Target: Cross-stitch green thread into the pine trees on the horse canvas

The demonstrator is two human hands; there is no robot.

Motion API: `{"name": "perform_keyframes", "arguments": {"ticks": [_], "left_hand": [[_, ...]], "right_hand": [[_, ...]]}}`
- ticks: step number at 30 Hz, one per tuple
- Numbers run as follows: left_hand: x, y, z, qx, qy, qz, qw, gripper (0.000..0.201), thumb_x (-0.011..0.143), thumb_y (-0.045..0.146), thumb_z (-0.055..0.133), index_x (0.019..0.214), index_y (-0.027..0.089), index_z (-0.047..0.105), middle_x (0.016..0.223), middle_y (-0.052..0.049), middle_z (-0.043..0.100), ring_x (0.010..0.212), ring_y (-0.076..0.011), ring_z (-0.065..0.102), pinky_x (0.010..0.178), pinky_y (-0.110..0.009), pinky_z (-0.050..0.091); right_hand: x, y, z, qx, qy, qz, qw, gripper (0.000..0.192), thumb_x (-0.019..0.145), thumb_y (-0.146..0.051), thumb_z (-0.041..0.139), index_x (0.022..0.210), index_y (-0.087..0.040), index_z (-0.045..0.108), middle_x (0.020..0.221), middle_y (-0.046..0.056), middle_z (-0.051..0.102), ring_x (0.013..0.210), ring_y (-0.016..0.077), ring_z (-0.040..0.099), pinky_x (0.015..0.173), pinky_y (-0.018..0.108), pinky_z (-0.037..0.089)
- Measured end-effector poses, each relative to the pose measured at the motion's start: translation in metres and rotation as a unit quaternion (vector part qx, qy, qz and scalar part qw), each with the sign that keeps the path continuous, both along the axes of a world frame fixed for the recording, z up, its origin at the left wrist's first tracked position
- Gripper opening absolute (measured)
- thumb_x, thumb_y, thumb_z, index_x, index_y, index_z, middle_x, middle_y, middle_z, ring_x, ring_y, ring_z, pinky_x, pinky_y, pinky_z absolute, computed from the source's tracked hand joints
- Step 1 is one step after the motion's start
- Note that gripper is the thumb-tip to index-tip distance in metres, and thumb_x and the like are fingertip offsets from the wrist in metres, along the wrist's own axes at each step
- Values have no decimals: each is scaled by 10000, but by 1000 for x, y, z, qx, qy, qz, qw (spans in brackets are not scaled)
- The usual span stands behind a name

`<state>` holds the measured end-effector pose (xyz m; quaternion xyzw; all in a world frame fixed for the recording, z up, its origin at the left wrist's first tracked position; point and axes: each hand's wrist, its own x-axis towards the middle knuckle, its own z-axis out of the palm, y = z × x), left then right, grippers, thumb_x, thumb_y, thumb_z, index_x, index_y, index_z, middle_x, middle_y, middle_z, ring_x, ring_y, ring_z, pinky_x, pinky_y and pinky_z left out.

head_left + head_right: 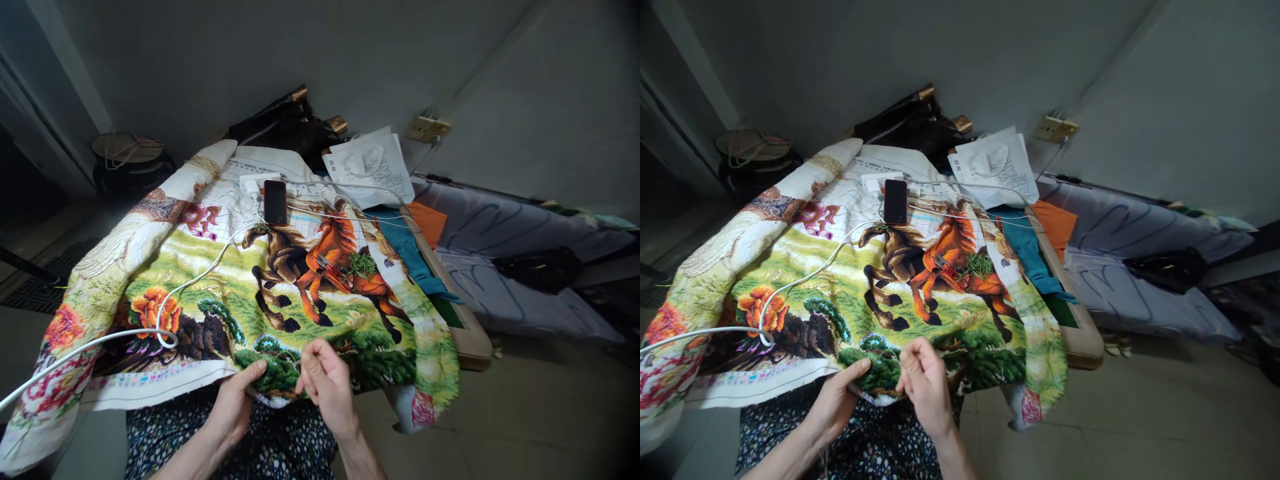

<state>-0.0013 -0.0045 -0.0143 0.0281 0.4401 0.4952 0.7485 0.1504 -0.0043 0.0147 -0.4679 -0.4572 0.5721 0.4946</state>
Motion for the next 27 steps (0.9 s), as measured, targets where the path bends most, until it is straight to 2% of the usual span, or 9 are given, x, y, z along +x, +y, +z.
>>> {"name": "perform_keyframes", "arguments": {"ticks": [3, 5, 7, 11, 18, 21, 24, 27], "left_hand": [[0, 0, 0, -2, 15, 7, 1000, 381, 542, 234, 829, 842, 32, 709, 948, -136, 662, 909, -226, 597, 881, -330, 466], [0, 0, 2, -3, 14, 17, 1000, 369, 519, 220, 837, 815, 40, 710, 904, -126, 664, 919, -223, 591, 879, -321, 464], [1, 0, 5, -6, 8, 24, 1000, 371, 499, 206, 843, 807, 44, 712, 871, -120, 665, 938, -229, 587, 890, -322, 460], [1, 0, 8, -17, 0, 32, 999, 378, 470, 188, 852, 791, 44, 712, 879, -117, 666, 930, -221, 587, 910, -321, 454], [1, 1, 7, -18, 9, 35, 999, 384, 468, 200, 854, 797, 56, 717, 903, -119, 670, 842, -207, 596, 849, -324, 468], [0, 1, 6, -22, 11, 37, 999, 399, 459, 201, 859, 802, 55, 719, 909, -118, 670, 850, -203, 593, 856, -319, 463], [0, 0, 5, -22, 23, 29, 999, 386, 467, 217, 859, 786, 50, 718, 893, -122, 671, 843, -206, 598, 842, -310, 463], [-1, -3, 5, -6, 46, 33, 998, 326, 504, 206, 845, 774, 72, 721, 876, -102, 676, 845, -197, 605, 849, -301, 463]], "right_hand": [[-6, -6, -2, 19, -176, 61, 982, 246, 944, -358, 451, 903, -140, 556, 560, -20, 468, 490, 78, 423, 478, 194, 343], [-10, -7, -2, 46, -283, 56, 956, 233, 924, -302, 462, 939, -153, 640, 653, 11, 574, 583, 103, 514, 542, 211, 389], [-13, -8, -2, 68, -350, 36, 934, 238, 904, -273, 475, 942, -183, 692, 769, 21, 647, 703, 133, 587, 616, 225, 426], [-15, -7, -3, 84, -381, 25, 921, 248, 894, -262, 486, 956, -216, 721, 850, 9, 680, 774, 152, 624, 678, 239, 449], [-16, -6, 0, 85, -408, 20, 909, 244, 882, -239, 495, 963, -226, 725, 843, -2, 683, 794, 166, 628, 649, 242, 438], [-17, -6, 1, 108, -420, 20, 901, 233, 874, -218, 498, 931, -216, 724, 799, -2, 680, 740, 154, 621, 602, 235, 411], [-23, -7, -1, 140, -458, 6, 878, 201, 865, -187, 500, 863, -206, 700, 706, -14, 653, 614, 135, 584, 565, 244, 369], [-35, -5, -4, 169, -509, -22, 844, 161, 854, -148, 484, 836, -186, 639, 610, -14, 594, 517, 143, 546, 535, 271, 324]]}}
